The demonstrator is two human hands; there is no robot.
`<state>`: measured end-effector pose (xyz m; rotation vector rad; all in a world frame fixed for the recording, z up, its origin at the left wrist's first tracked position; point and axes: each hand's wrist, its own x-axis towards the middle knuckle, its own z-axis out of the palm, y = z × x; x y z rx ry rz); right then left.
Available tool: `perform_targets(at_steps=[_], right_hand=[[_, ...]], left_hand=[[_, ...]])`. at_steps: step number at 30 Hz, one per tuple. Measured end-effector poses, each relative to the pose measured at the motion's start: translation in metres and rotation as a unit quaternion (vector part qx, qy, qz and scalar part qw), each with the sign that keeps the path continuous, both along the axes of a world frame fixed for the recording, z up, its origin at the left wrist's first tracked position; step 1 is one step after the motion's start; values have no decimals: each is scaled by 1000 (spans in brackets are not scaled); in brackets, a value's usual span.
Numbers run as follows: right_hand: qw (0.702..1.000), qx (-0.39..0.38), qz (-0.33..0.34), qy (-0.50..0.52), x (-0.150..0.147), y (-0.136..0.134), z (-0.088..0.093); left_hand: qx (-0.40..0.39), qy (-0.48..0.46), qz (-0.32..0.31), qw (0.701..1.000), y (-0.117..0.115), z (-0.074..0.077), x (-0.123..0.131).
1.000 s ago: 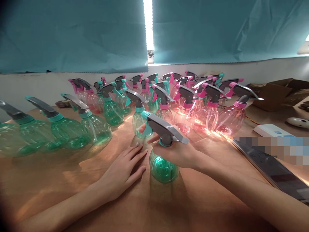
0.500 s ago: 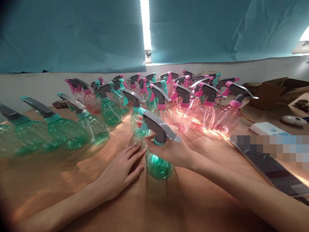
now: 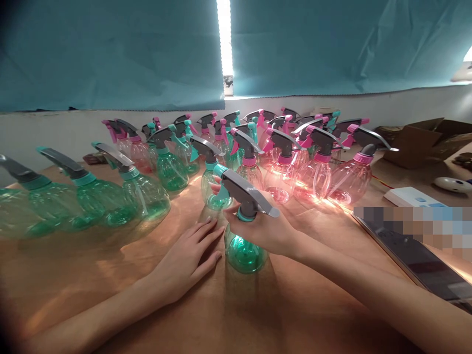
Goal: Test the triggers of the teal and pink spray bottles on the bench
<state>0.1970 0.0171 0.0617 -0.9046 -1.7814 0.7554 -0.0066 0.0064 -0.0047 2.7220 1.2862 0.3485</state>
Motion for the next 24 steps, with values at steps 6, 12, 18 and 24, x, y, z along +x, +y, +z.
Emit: perform_targets(at_steps=[6, 12, 18, 24], right_hand=[[1000, -3, 2, -10, 1, -1, 1], [1000, -6, -3, -17, 1, -1, -1], [1000, 9, -18, -15, 2, 0, -5], [1000, -1, -8, -19, 2, 0, -1]], left_hand=[[5, -7, -1, 1000, 0, 0, 0], [4, -2, 3, 1000, -1, 0, 0], [-3, -3, -1, 1000, 0, 0, 0], [-2, -4, -2, 1000, -1, 0, -1]])
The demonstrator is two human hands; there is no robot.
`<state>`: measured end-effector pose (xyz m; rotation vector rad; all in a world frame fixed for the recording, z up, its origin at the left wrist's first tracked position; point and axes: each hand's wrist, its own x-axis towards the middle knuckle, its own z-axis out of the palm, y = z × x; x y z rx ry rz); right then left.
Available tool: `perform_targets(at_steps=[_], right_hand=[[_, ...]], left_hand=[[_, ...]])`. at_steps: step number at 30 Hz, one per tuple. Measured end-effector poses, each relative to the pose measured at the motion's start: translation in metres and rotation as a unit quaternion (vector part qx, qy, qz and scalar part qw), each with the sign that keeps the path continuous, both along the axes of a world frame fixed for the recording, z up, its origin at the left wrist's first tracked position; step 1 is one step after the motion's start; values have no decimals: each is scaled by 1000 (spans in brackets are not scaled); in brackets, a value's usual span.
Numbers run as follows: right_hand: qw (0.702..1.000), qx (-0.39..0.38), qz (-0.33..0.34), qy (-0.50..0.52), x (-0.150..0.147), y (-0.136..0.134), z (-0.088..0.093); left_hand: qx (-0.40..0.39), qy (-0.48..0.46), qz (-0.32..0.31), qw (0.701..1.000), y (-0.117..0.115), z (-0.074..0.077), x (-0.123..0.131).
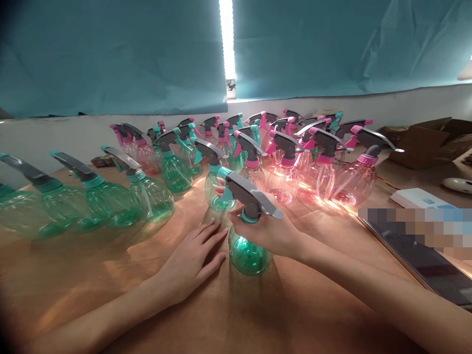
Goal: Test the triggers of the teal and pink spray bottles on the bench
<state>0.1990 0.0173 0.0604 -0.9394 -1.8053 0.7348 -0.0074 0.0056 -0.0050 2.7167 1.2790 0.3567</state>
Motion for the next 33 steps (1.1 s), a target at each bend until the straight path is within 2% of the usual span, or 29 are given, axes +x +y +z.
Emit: perform_targets(at_steps=[11, 23, 26, 30, 33], right_hand=[[1000, 15, 1, -4, 0, 0, 0], [1000, 3, 4, -9, -2, -2, 9], [1000, -21, -4, -13, 0, -3, 10], [997, -65, 19, -27, 4, -3, 14], [998, -61, 5, -32, 3, -5, 20]], left_hand=[[5, -13, 0, 1000, 0, 0, 0], [0, -11, 2, 1000, 0, 1, 1], [1, -14, 3, 1000, 0, 1, 0], [-2, -10, 3, 1000, 0, 1, 0], [-3, -5, 4, 1000, 1, 1, 0]])
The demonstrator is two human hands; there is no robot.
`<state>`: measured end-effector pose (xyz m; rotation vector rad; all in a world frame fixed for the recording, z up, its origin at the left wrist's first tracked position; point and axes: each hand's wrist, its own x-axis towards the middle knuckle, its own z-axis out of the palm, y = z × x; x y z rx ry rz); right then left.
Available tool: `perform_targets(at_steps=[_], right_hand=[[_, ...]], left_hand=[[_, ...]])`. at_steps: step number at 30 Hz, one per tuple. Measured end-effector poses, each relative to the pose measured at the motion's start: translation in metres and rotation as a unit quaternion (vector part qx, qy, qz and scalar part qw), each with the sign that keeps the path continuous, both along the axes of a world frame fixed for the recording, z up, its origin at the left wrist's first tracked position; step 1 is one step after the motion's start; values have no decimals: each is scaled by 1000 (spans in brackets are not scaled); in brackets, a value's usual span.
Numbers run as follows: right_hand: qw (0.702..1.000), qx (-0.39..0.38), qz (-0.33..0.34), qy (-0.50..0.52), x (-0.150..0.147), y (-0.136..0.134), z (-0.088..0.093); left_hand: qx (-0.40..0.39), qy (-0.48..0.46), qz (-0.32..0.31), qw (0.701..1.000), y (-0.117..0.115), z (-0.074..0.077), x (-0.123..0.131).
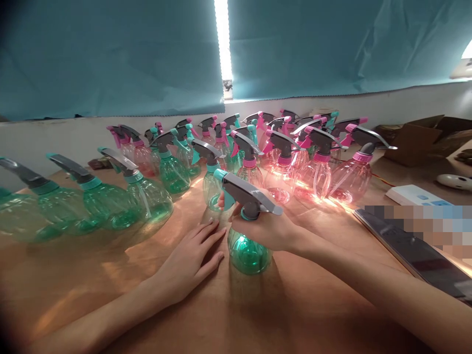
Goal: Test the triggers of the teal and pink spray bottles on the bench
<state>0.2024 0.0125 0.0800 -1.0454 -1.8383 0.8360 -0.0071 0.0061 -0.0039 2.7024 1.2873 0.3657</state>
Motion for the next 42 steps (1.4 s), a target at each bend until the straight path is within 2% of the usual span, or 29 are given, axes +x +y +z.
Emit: perform_targets(at_steps=[6, 12, 15, 22, 27, 29, 33, 38, 42], right_hand=[[999, 12, -21, -27, -1, -2, 7], [998, 20, 40, 42, 0, 3, -9], [996, 39, 48, 65, -2, 5, -17], [998, 42, 5, 40, -6, 5, -20], [996, -42, -74, -24, -4, 3, -24], [994, -56, -81, -50, -1, 1, -25], [994, 10, -62, -93, 5, -15, -26], [982, 25, -122, -143, 9, -40, -22], [970, 50, -138, -194, 8, -42, -25]], left_hand=[[-1, 9, 3, 1000, 0, 1, 0], [16, 7, -4, 1000, 1, -1, 0], [26, 5, -5, 1000, 1, -2, 0], [28, -5, -3, 1000, 1, -2, 1], [44, -14, -8, 999, 2, -2, 2], [53, -11, -11, 998, 2, -3, 3], [58, -8, -16, 998, 1, -4, 3], [55, -7, -30, 998, -2, -4, -8], [46, -9, -34, 998, -9, -3, -29]])
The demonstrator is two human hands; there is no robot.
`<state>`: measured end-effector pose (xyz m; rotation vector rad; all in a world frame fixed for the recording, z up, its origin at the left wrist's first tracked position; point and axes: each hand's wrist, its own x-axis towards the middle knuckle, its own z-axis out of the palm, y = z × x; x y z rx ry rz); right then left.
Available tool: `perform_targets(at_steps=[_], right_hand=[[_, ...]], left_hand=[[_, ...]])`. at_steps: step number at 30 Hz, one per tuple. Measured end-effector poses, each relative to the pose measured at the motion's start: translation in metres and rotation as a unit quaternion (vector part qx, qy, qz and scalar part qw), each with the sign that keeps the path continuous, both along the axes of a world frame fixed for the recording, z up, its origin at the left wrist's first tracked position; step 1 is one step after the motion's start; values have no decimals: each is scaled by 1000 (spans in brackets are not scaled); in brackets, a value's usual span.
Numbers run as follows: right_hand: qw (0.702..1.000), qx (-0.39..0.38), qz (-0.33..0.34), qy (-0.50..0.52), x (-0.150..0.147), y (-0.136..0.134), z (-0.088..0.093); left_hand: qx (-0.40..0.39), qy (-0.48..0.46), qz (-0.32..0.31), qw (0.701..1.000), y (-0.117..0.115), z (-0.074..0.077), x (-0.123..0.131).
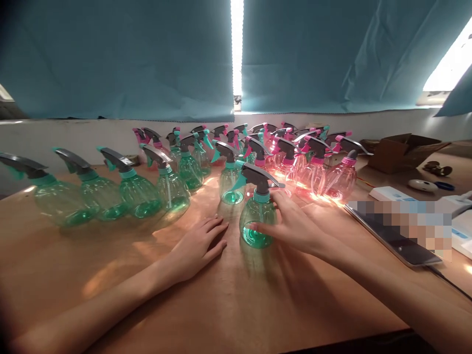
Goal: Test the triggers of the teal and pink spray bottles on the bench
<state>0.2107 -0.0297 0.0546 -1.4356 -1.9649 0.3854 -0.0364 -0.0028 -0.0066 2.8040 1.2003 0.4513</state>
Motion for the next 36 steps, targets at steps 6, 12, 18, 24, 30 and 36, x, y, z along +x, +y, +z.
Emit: perform_targets(at_steps=[6, 12, 18, 24, 30, 36], right_hand=[[997, 59, 35, -24, -28, 32, -16], [989, 136, 2, -67, -91, 65, -23], [979, 165, -39, -111, -128, 83, -19], [980, 88, -75, -161, -136, 93, -7], [982, 37, -71, -174, -137, 101, -2], [980, 54, -79, -175, -140, 107, -6]], left_hand=[[-25, 8, 32, 999, -11, 5, -38], [-23, 11, 45, 999, -16, 13, -69], [-40, 10, 56, 998, -18, 17, -73], [-48, 1, 62, 997, -17, 13, -71], [-56, 2, 67, 996, -18, 11, -73], [-58, 4, 70, 996, -19, 13, -73]])
